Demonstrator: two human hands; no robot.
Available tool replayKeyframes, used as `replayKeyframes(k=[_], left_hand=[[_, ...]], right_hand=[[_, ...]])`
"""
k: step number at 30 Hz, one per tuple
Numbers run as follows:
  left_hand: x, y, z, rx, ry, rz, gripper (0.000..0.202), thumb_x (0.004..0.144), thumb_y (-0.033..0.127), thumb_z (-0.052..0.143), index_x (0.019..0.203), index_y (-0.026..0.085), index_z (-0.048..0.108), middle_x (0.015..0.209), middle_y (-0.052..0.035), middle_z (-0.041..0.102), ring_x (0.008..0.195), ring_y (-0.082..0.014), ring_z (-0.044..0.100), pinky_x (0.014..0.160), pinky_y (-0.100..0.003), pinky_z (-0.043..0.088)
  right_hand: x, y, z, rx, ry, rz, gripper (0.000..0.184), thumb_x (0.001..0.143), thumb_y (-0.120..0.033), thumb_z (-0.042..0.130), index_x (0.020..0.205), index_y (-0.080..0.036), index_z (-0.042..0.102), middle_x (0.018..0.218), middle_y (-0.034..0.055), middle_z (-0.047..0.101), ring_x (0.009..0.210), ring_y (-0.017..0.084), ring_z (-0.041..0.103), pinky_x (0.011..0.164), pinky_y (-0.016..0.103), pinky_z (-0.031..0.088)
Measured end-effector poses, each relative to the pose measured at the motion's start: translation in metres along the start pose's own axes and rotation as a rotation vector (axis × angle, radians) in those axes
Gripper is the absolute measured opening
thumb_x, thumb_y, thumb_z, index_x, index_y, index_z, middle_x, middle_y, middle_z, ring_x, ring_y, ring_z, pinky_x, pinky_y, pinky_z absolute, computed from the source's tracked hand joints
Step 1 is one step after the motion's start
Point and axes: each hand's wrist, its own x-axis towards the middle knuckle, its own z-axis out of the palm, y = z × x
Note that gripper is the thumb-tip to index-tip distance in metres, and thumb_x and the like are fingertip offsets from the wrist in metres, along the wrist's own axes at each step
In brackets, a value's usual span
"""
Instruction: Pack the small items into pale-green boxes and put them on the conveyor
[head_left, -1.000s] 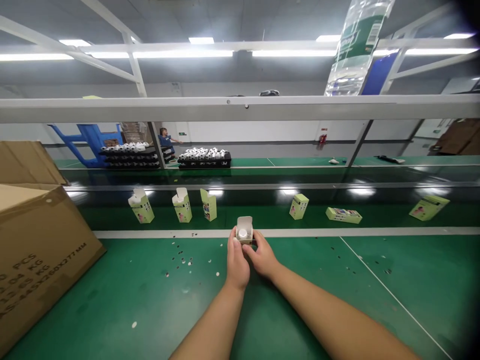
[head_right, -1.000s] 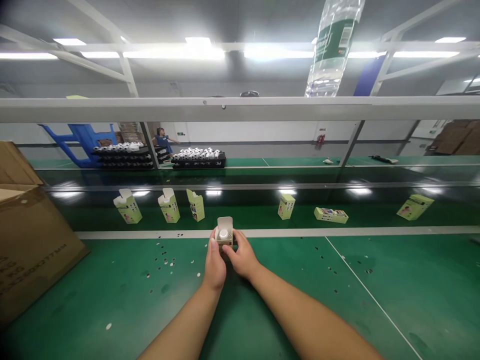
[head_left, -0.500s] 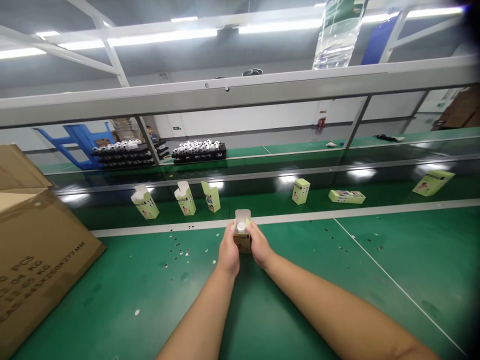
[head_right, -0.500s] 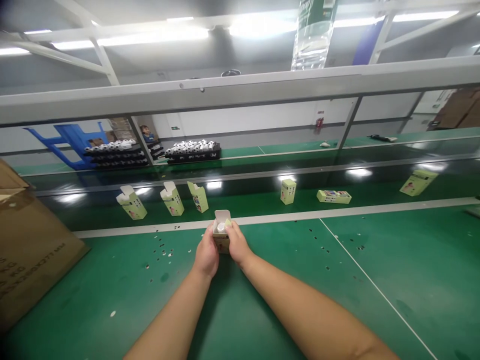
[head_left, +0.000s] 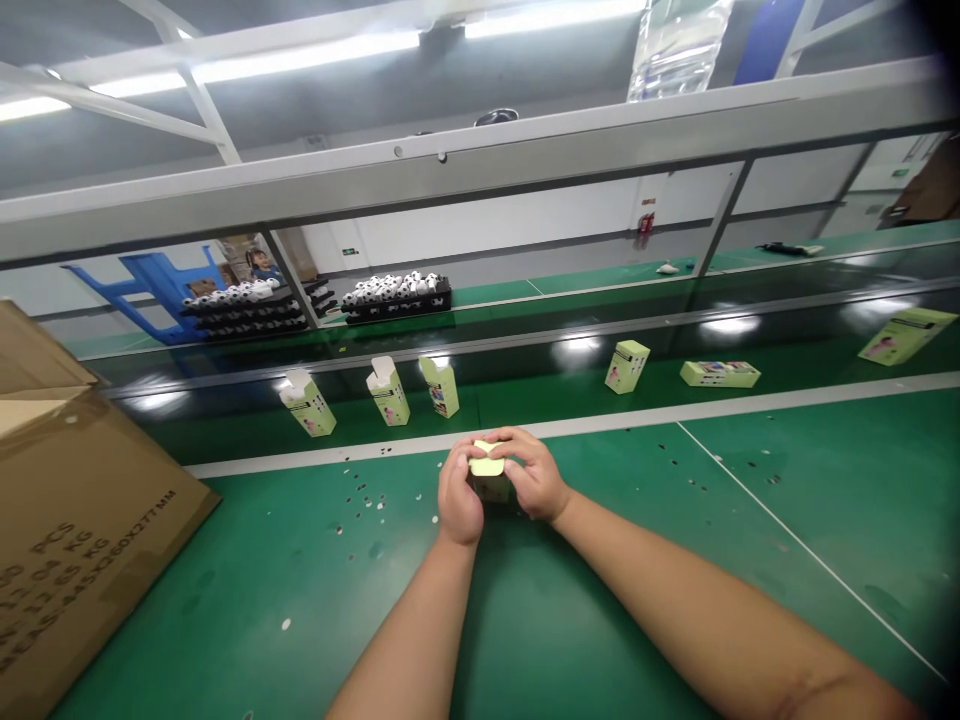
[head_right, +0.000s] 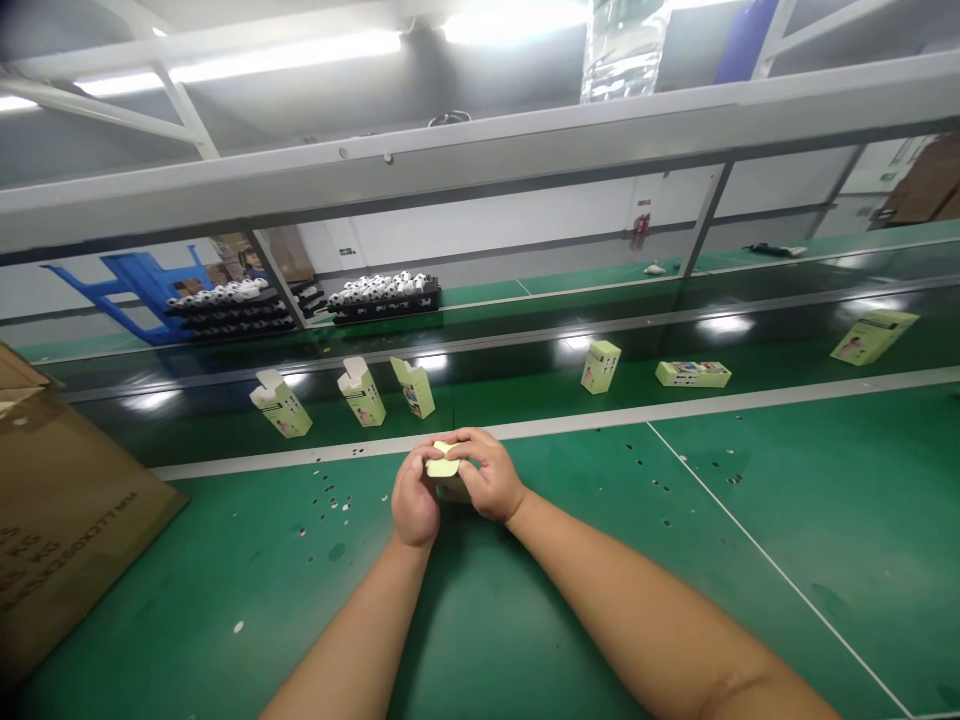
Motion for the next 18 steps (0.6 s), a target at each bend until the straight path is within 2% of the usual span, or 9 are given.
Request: replayKeyframes(k=[3, 5, 10, 13, 18], left_hand=[[-0.0007, -0.0055, -0.0017, 0.113, -0.035, 0.049, 0.024, 0.092, 0.037, 0.048, 0.096, 0.018, 0.062, 0.116, -0.0099, 0.061, 0.111, -0.0237, 0.058, 0.099, -0.040, 0.043], [-0.0003, -0.0076, -0.0015, 0.189, -0.034, 0.038, 0.020, 0.089, 0.035, 0.055, 0.099, 0.019, 0.062, 0.118, -0.0098, 0.060, 0.112, -0.0232, 0.057, 0.100, -0.039, 0.042], [0.0022, -0.0050, -0.0005, 0.239, -0.044, 0.052, 0.020, 0.092, 0.036, 0.052, 0.096, 0.018, 0.061, 0.110, -0.0097, 0.063, 0.105, -0.0220, 0.059, 0.096, -0.038, 0.044], [0.0005, -0.0020, 0.0013, 0.227, -0.042, 0.037, 0.020, 0.094, 0.037, 0.048, 0.097, 0.019, 0.058, 0.107, -0.0080, 0.062, 0.103, -0.0202, 0.058, 0.096, -0.036, 0.043], [-0.0047, -0.0019, 0.0048, 0.070, -0.051, -0.052, 0.020, 0.095, 0.037, 0.042, 0.096, 0.020, 0.054, 0.104, -0.0046, 0.059, 0.097, -0.0168, 0.056, 0.089, -0.030, 0.045]], right_hand=[[0.0009, 0.0023, -0.0110, -0.093, -0.088, -0.087, 0.023, 0.084, -0.021, 0.053, 0.103, -0.023, 0.066, 0.115, 0.0079, 0.064, 0.107, 0.023, 0.060, 0.095, 0.042, 0.047], [0.0027, 0.0023, -0.0122, -0.158, -0.069, -0.084, 0.022, 0.082, -0.020, 0.056, 0.102, -0.022, 0.066, 0.113, 0.0079, 0.065, 0.105, 0.022, 0.061, 0.093, 0.041, 0.049], [0.0047, -0.0017, -0.0060, -0.247, -0.016, -0.069, 0.016, 0.086, -0.019, 0.054, 0.096, -0.023, 0.067, 0.103, 0.0056, 0.070, 0.097, 0.020, 0.064, 0.088, 0.038, 0.052], [0.0040, -0.0039, -0.0052, -0.255, -0.029, -0.077, 0.018, 0.087, -0.018, 0.054, 0.097, -0.023, 0.067, 0.104, 0.0049, 0.070, 0.098, 0.019, 0.064, 0.088, 0.036, 0.052], [0.0005, -0.0047, -0.0073, -0.300, -0.081, -0.158, 0.025, 0.087, -0.018, 0.053, 0.107, -0.025, 0.066, 0.113, 0.0058, 0.065, 0.104, 0.020, 0.062, 0.091, 0.037, 0.052]])
